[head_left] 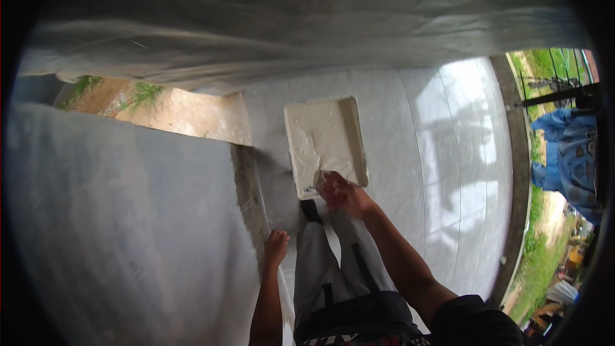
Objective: Applying and smoothing wall putty or plaster on an exterior wall using a handheld spreader tool.
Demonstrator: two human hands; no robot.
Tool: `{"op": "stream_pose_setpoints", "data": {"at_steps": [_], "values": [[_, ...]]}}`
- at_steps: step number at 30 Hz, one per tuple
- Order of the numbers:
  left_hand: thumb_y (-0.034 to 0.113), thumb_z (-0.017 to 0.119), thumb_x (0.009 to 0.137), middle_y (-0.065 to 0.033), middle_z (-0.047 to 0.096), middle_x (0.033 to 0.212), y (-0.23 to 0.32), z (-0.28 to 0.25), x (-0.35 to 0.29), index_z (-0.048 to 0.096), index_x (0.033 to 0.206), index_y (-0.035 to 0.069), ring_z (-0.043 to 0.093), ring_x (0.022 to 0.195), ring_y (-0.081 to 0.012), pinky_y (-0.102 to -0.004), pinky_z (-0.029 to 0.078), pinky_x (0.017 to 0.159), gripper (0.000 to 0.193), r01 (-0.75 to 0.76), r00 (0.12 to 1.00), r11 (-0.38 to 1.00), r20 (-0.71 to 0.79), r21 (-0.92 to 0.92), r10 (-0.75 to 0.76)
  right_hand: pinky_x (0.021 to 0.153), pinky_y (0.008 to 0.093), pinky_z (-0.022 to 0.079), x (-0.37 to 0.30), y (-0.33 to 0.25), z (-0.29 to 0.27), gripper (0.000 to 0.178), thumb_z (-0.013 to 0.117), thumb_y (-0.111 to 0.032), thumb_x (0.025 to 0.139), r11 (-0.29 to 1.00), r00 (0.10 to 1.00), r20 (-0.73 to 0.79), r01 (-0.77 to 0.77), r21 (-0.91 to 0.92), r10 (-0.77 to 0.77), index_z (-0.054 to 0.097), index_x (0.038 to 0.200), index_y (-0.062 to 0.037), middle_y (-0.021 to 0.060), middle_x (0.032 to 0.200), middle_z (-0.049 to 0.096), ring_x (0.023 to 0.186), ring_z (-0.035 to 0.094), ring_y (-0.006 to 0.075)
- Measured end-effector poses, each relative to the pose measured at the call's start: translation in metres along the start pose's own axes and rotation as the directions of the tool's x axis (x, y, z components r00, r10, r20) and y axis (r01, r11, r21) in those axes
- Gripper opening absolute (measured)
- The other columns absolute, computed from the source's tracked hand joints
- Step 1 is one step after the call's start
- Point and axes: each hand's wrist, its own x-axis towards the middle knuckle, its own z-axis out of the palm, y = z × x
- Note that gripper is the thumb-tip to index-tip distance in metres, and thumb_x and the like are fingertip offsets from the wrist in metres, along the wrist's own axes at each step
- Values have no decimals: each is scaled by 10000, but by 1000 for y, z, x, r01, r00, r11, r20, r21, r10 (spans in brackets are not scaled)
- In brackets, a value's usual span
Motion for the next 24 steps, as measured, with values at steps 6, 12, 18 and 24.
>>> {"op": "stream_pose_setpoints", "data": {"at_steps": [6, 12, 18, 24], "values": [[146, 572, 966, -137, 732, 955, 99, 12, -28, 633, 1053, -10, 701, 863, -207, -321, 527, 804, 189, -374, 898, 928, -250, 2, 362, 905, 526, 575, -54, -54, 46, 505, 579, -266, 1016, 977, 892, 442, -7, 214, -90, 435, 1457, -66, 142, 1388, 567, 1242, 595, 300], [34, 508, 964, -149, 718, 1005, 245, -3, -133, 627, 1054, -15, 709, 941, -241, -345, 534, 858, 157, -657, 538, 740, -599, 143, 593, 924, 563, 566, -90, -91, 132, 549, 570, -236, 1011, 989, 709, 704, -62, 136, -52, 392, 1493, -40, 181, 1437, 517, 1264, 578, 361], [37, 577, 870, -156, 679, 1078, 275, -32, -258, 639, 1077, 28, 640, 1029, -334, -419, 478, 922, 217, -534, 30, 669, -780, 517, 626, 947, 587, 544, -137, -98, 239, 569, 592, -245, 993, 997, 413, 907, -48, -64, 78, 405, 1480, -19, 182, 1412, 545, 1263, 586, 354], [45, 536, 848, -179, 669, 1169, 284, -13, -372, 612, 1128, 8, 595, 1179, -364, -462, 445, 1021, 293, -215, -287, 646, -680, 732, 675, 957, 652, 520, -169, -81, 286, 526, 537, -259, 1019, 993, 42, 994, -68, -96, 99, 419, 1478, -30, 176, 1433, 548, 1297, 563, 377]]}}
